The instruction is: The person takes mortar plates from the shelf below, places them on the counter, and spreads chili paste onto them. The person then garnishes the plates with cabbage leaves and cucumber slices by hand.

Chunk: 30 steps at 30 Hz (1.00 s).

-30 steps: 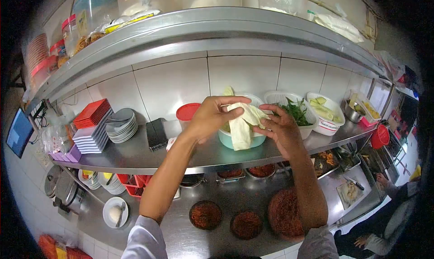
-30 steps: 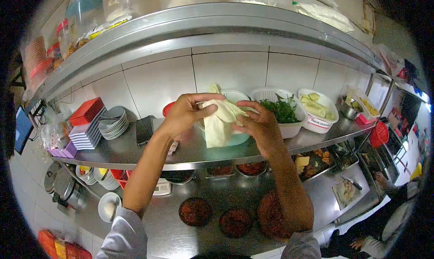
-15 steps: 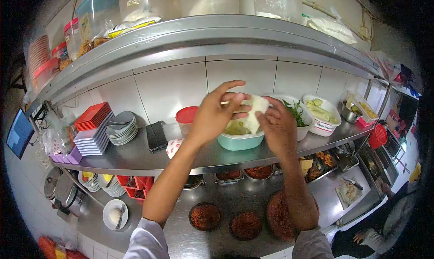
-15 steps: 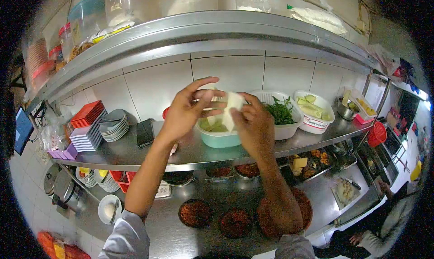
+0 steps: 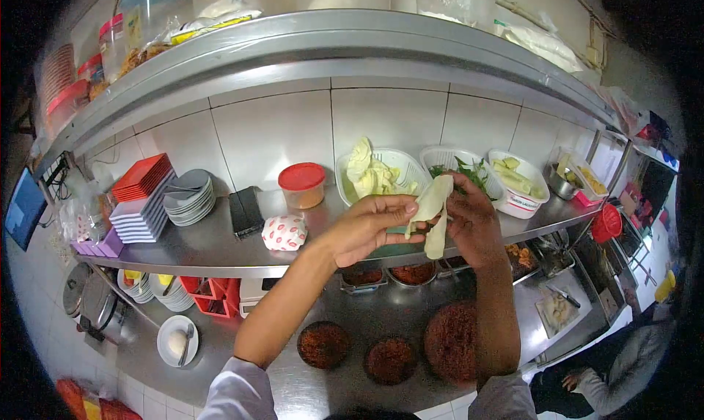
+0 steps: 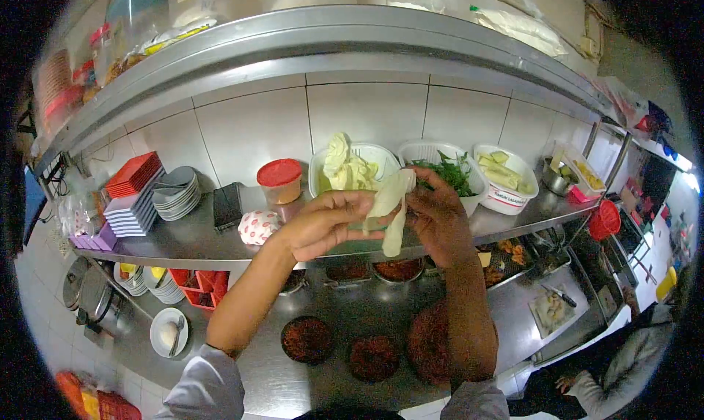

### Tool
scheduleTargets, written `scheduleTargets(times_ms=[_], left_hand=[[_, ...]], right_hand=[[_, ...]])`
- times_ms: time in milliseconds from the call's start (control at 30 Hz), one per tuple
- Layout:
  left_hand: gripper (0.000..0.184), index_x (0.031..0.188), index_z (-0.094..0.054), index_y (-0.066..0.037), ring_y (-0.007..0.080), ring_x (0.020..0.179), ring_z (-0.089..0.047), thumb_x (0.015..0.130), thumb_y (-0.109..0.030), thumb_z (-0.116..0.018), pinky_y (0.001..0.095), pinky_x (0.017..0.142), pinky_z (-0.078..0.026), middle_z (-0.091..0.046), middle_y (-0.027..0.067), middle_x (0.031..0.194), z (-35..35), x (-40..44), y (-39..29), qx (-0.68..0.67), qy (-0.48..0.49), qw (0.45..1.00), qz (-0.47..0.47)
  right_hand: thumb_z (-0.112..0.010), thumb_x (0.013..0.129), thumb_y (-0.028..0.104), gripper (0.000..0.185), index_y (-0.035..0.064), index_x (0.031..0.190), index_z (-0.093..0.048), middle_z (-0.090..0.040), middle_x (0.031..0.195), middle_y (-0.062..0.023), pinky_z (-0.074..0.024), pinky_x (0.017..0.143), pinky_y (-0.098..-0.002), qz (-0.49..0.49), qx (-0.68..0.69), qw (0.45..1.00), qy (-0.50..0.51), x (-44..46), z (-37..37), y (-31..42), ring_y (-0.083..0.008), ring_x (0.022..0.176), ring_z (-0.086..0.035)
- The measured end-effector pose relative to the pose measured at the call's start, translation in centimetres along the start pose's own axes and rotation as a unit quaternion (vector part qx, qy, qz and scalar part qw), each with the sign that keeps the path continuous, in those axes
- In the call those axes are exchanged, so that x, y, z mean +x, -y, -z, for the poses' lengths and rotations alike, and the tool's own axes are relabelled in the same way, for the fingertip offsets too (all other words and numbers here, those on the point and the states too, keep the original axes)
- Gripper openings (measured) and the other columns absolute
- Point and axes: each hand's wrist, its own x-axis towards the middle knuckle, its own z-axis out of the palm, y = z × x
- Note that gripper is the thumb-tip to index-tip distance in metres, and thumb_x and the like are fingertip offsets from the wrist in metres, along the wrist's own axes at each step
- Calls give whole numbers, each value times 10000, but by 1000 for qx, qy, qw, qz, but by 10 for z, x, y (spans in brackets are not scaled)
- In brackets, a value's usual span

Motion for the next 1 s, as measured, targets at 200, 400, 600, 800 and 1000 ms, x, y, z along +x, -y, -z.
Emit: scheduleTargets(times_ms=[200,400,600,800,1000], left_hand=[[311,1233,-619,25,143,1014,-672,972,-128,-690,335,923,-575,-696,84,1167,-4,4,4,74,-80,994,-10],[259,1104,-676,19,110,891,-684,897,-98,-780,269,850,-548,-751,71,1011,-14,-1,5,265,-177,948,-1],[230,1108,-665,-38,103,929,-671,900,-49,-762,264,849,-532,-741,79,1053,-17,-9,31,68,-100,992,-18],[162,986,-583,-58,95,916,-657,925,-32,-731,263,818,-515,-731,64,1016,6,-14,54,199,-104,970,-95],[144,1000,-620,-55,91,933,-645,912,0,-720,287,844,-500,-728,60,952,-21,-32,29,295,-174,932,-115]], right_hand=[[-694,913,88,450,44,1338,-553,-707,1090,-79,-545,857,-308,8,-150,987,-65,-11,0,7,-159,983,-662],[-715,905,83,465,89,1346,-566,-733,1032,-89,-523,831,-280,37,-375,923,-80,-16,1,15,-126,932,-663],[-725,875,60,548,89,1387,-530,-714,988,-67,-515,850,-276,23,-321,945,-59,-20,-17,18,-116,927,-646],[-737,876,61,466,58,1316,-584,-677,1027,-51,-507,881,-282,47,-285,957,-25,-31,-9,2,-120,973,-625],[-669,977,198,299,8,1206,-637,-662,1138,-103,-515,932,-338,34,-165,986,-12,-56,34,-41,-177,1043,-628]])
